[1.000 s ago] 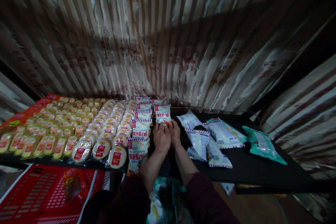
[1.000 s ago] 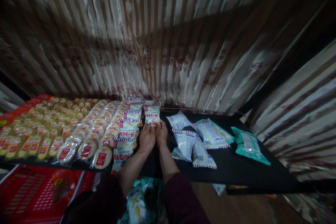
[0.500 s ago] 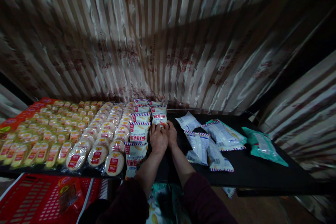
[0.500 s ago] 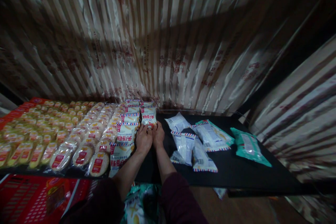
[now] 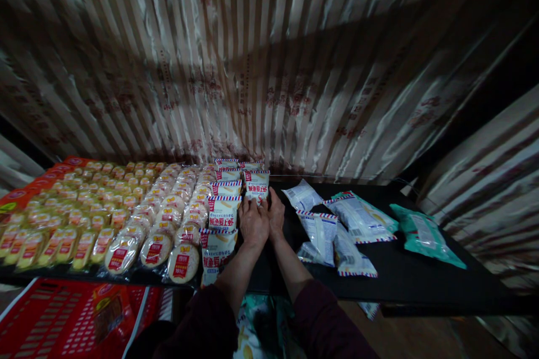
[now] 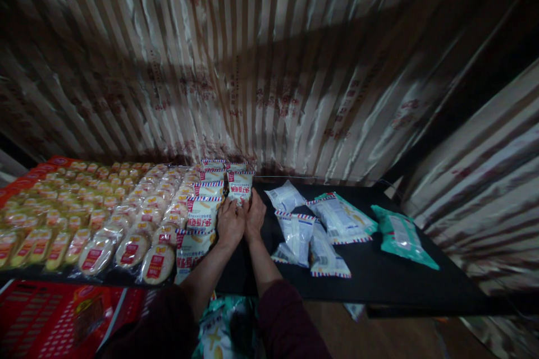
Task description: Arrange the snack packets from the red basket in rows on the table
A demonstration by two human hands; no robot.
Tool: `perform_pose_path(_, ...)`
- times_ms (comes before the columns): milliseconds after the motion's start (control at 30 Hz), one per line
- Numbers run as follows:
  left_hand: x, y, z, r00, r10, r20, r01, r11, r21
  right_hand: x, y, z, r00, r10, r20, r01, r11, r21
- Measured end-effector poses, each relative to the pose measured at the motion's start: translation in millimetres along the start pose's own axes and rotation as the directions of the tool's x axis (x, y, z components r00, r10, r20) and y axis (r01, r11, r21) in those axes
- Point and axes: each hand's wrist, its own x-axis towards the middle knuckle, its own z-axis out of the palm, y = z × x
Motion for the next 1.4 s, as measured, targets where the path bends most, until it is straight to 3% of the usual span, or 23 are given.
perform_pose_path(200, 0, 0, -0.5, 1.0, -0.002, 0.027, 0.002, 1.0, -0.021, 0, 3, 1, 0.994, -0.111, 0.001, 0.111, 0.992, 0.056)
perform_pose_path(733, -2, -3, 3.1, 0.999, -0.031, 0.01, 0.031, 0.997, -0.074, -4, 8, 6, 0.996, -0.077, 0.05, 0.074, 0.994, 0.075)
perform_pose_path(1133, -17, 0, 3.1, 0.999, -0.025, 0.044, 0.029, 0.994, -0.108, -18, 7, -8, 0.995, 0.0, 0.098, -0.011, 0.995, 0.104)
perform_pose_path(1400, -52, 9, -17.6, 0.991, 0.027, 0.133, -0.006, 0.988, -0.152, -50, -8, -37, 0.988, -0.006, 0.153, -0.013, 0.992, 0.128)
